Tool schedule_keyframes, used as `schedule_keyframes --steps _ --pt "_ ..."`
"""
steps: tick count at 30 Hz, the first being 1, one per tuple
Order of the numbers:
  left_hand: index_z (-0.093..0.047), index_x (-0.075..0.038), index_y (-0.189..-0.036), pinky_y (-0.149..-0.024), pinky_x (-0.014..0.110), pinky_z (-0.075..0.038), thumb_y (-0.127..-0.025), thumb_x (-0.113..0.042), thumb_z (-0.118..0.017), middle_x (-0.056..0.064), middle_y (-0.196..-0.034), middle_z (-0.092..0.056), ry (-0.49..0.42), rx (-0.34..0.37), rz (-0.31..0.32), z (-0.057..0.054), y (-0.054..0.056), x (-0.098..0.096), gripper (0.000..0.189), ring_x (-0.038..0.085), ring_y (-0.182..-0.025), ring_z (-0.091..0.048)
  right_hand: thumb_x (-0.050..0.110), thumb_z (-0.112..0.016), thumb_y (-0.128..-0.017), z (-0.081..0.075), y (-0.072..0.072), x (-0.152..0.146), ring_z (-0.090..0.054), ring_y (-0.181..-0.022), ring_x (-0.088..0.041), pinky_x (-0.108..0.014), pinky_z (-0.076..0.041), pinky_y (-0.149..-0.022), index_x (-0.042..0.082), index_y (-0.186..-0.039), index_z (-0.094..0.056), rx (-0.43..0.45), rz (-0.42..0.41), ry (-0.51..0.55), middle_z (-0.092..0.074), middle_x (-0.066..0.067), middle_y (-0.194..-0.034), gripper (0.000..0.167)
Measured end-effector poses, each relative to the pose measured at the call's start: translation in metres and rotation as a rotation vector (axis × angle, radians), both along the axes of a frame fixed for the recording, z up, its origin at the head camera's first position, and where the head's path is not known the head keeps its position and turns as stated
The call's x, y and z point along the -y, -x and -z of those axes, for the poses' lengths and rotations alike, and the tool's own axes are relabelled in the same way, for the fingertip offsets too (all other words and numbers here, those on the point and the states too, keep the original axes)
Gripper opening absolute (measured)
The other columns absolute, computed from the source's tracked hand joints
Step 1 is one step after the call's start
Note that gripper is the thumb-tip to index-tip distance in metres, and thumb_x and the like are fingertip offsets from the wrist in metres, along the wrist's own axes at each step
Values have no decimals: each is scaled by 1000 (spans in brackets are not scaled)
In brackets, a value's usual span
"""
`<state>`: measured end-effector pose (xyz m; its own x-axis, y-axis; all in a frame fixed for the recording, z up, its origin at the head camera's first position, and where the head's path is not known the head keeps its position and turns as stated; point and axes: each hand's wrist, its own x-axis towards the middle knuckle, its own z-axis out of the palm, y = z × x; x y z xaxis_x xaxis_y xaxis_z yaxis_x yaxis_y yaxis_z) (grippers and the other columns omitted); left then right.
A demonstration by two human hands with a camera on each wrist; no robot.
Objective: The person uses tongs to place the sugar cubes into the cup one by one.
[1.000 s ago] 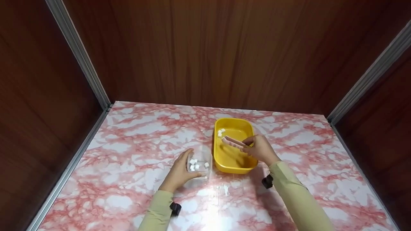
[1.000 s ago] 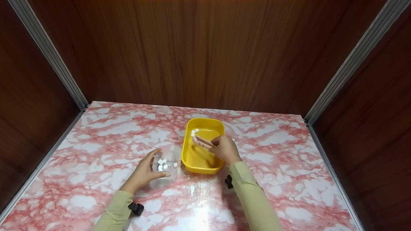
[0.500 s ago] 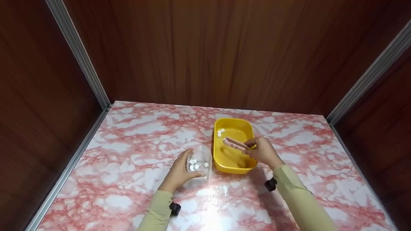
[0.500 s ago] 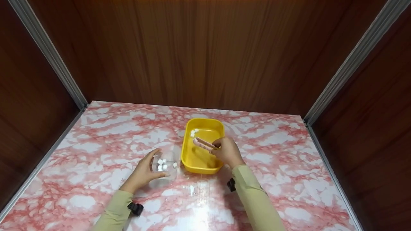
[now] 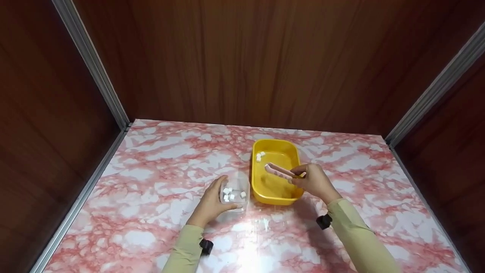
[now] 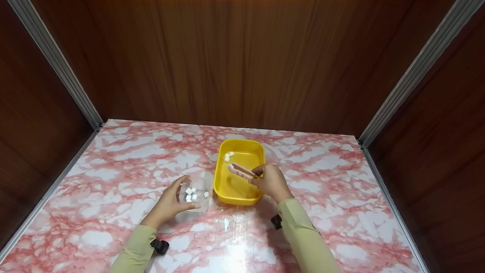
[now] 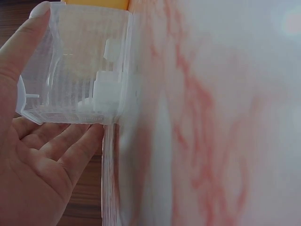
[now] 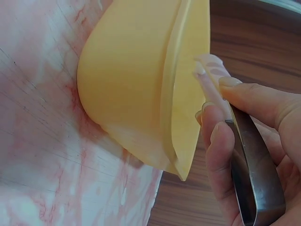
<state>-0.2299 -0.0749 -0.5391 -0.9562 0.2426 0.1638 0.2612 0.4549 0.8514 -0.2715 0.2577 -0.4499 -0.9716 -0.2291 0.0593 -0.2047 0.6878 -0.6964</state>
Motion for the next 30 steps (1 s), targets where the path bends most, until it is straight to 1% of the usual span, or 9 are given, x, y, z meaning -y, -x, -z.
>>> schedule_keyframes --steps 5,10,14,17,20,23,28,30 --pt "-31 -16 -149 -107 43 -32 -64 -49 -85 7 -148 -36 1 -14 -10 -1 1 1 105 27 -135 -33 7 -78 -79 -4 -6 0 -61 -63 -18 -28 -54 -56 6 -96 -76 -18 -14 23 -69 -9 -90 17" --pt "-31 -14 -149 -107 43 -32 -65 -48 -85 6 -148 -36 10 -19 -11 0 2 1 105 27 -135 -33 7 -78 -80 -7 -12 2 -61 -65 -18 -29 -54 -57 7 -97 -76 -22 -30 13 -69 -7 -90 17" --pt "-31 -16 -149 -107 42 -32 -65 -49 -85 6 -149 -35 11 -9 -13 -1 1 0 105 26 -135 -32 7 -78 -80 -8 -16 4 -62 -67 -19 -28 -55 -57 6 -98 -75 -19 -43 19 -69 -6 -89 18" --pt "-31 -18 -149 -108 43 -31 -64 -52 -84 5 -149 -35 18 -2 -21 -2 1 0 106 26 -135 -32 7 -78 -80 -9 -19 6 -62 -68 -19 -28 -54 -57 4 -99 -75 -16 -48 31 -69 -6 -89 20" --pt "-31 -17 -149 -108 43 -30 -63 -55 -83 4 -148 -37 22 0 -28 -2 0 -1 108 25 -135 -33 7 -78 -79 -11 -21 9 -63 -70 -18 -28 -55 -57 5 -100 -75 3 -42 40 -69 -6 -87 21" --pt "-31 -14 -149 -108 43 -30 -62 -55 -84 5 -148 -37 12 -3 -26 0 1 -1 109 26 -135 -33 7 -77 -80 -13 -22 11 -63 -71 -17 -28 -55 -58 5 -101 -74 23 -44 48 -69 -5 -87 22" --pt "-31 -10 -149 -109 43 -30 -62 -55 -84 8 -148 -37 2 -5 -15 0 0 -1 111 27 -135 -32 7 -78 -80 -16 -26 14 -63 -69 -17 -29 -55 -58 5 -101 -74 20 -63 52 -69 -5 -87 22" --pt "-31 -11 -149 -108 43 -30 -62 -55 -83 7 -148 -37 7 -2 -15 -1 0 -1 110 27 -135 -33 8 -78 -79 -17 -27 16 -62 -69 -17 -28 -55 -59 6 -102 -74 18 -66 49 -69 -5 -87 23"
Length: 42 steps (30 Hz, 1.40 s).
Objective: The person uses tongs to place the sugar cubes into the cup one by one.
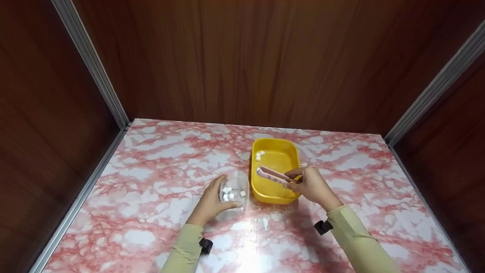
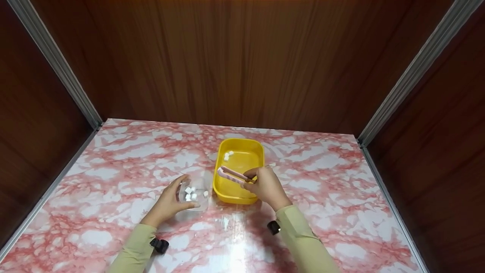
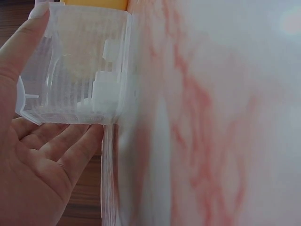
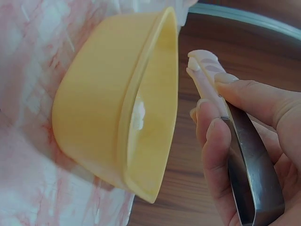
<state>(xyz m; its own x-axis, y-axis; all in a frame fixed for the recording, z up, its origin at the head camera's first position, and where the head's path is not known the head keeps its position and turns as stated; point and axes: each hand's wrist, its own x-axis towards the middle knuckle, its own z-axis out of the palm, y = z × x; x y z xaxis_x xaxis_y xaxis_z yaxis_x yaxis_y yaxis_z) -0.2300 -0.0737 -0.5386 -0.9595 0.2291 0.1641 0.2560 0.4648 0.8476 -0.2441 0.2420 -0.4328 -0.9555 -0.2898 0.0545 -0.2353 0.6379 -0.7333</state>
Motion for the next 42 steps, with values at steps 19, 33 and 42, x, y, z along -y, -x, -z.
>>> schedule_keyframes --steps 19,33,42 --pt "-30 -20 -150 -104 47 -36 -66 -48 -85 5 -148 -37 -9 29 4 -2 -2 -1 104 28 -133 -36 14 -77 -82 -8 -17 29 -61 -66 -13 -28 -54 -56 18 -96 -75 -21 -104 -66 -68 7 -84 15" --pt "-31 -19 -149 -104 45 -36 -67 -43 -86 5 -147 -39 -7 20 3 0 -2 0 103 27 -132 -37 11 -76 -82 4 -21 47 -53 -55 -9 -24 -47 -47 19 -96 -75 -44 -201 -80 -68 9 -83 16" --pt "-30 -19 -149 -104 45 -36 -67 -42 -86 5 -147 -38 -2 23 4 0 -1 0 102 28 -133 -36 10 -76 -82 12 -23 53 -50 -51 -4 -23 -46 -45 17 -96 -75 -51 -213 -96 -68 8 -84 16"
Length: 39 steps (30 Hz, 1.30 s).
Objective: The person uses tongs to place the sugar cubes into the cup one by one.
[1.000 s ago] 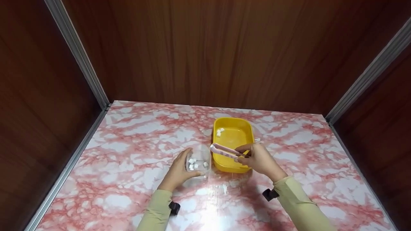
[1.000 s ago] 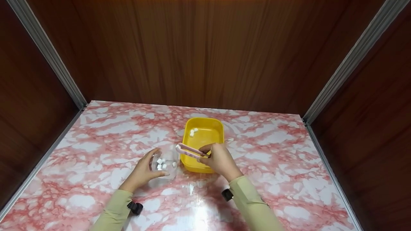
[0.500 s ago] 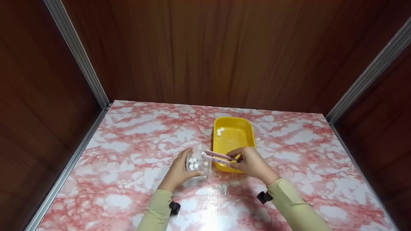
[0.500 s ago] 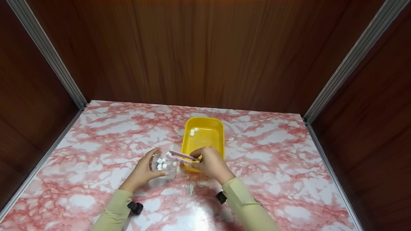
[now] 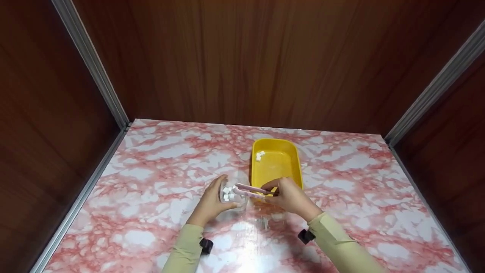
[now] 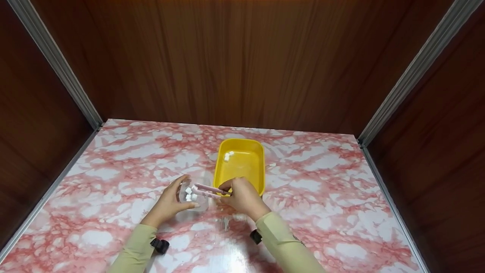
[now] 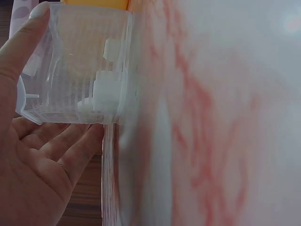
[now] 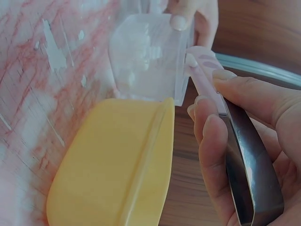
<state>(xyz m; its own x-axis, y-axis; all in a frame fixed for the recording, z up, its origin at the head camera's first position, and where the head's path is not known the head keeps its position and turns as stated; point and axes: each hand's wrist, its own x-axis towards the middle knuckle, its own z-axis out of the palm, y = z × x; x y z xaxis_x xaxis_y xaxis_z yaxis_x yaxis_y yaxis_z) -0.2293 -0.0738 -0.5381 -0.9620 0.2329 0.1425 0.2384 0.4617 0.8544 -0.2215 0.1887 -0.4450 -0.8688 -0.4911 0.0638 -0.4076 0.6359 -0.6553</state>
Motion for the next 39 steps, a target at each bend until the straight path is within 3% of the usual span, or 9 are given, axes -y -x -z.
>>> schedule_keyframes --steps 7,17,26,39 --pt "-29 -19 -150 -105 47 -35 -67 -47 -85 4 -146 -38 -4 2 6 0 -2 0 104 28 -133 -35 5 -76 -80 1 1 2 -54 -55 -10 -23 -48 -49 9 -96 -75 -27 3 -12 -68 5 -84 17" --pt "-30 -19 -150 -105 46 -35 -68 -45 -85 4 -147 -38 9 -6 6 -2 -1 0 102 28 -133 -35 4 -75 -82 0 0 4 -59 -58 -15 -24 -50 -49 6 -99 -75 11 3 -9 -69 -1 -84 17" --pt "-30 -17 -150 -106 46 -33 -68 -45 -85 6 -146 -39 -3 -12 10 0 0 1 103 27 -133 -35 5 -75 -82 2 0 4 -55 -54 -7 -25 -51 -49 14 -95 -76 20 6 -3 -66 6 -79 16" --pt "-30 -17 -149 -105 46 -34 -68 -46 -84 6 -147 -38 -6 -9 18 -3 -1 1 102 28 -132 -36 7 -77 -81 4 -1 3 -57 -56 -9 -24 -51 -52 14 -96 -76 8 1 -32 -67 7 -83 17"
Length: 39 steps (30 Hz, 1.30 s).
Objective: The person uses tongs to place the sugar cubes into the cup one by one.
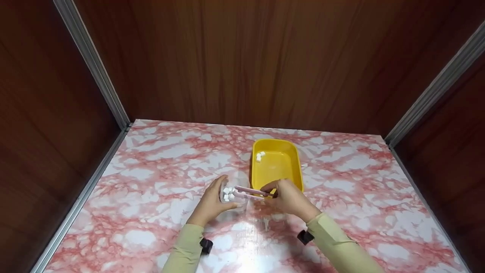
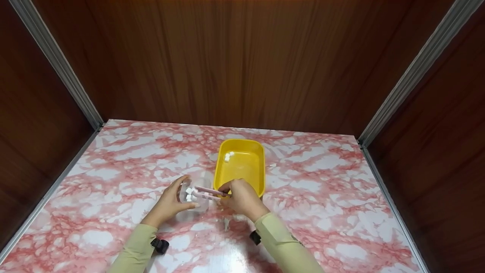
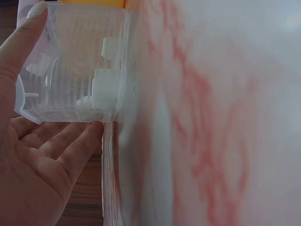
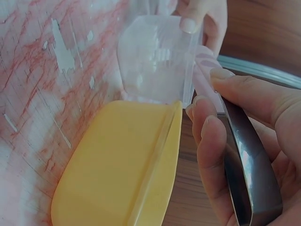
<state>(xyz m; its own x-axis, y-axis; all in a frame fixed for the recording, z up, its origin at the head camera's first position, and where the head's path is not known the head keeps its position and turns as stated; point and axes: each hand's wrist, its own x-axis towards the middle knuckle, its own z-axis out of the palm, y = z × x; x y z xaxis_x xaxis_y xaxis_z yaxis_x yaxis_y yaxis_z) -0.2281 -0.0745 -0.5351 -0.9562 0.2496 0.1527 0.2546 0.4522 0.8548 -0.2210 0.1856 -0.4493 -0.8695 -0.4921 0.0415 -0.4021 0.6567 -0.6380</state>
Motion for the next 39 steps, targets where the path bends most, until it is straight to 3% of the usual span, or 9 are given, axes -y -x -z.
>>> schedule_keyframes --steps 39 --pt "-30 -16 -150 -104 45 -36 -66 -51 -83 7 -145 -40 15 -15 -6 3 1 -1 105 28 -132 -37 13 -80 -78 4 -3 -3 -55 -55 -10 -24 -49 -49 19 -95 -74 20 -12 39 -68 3 -85 19"
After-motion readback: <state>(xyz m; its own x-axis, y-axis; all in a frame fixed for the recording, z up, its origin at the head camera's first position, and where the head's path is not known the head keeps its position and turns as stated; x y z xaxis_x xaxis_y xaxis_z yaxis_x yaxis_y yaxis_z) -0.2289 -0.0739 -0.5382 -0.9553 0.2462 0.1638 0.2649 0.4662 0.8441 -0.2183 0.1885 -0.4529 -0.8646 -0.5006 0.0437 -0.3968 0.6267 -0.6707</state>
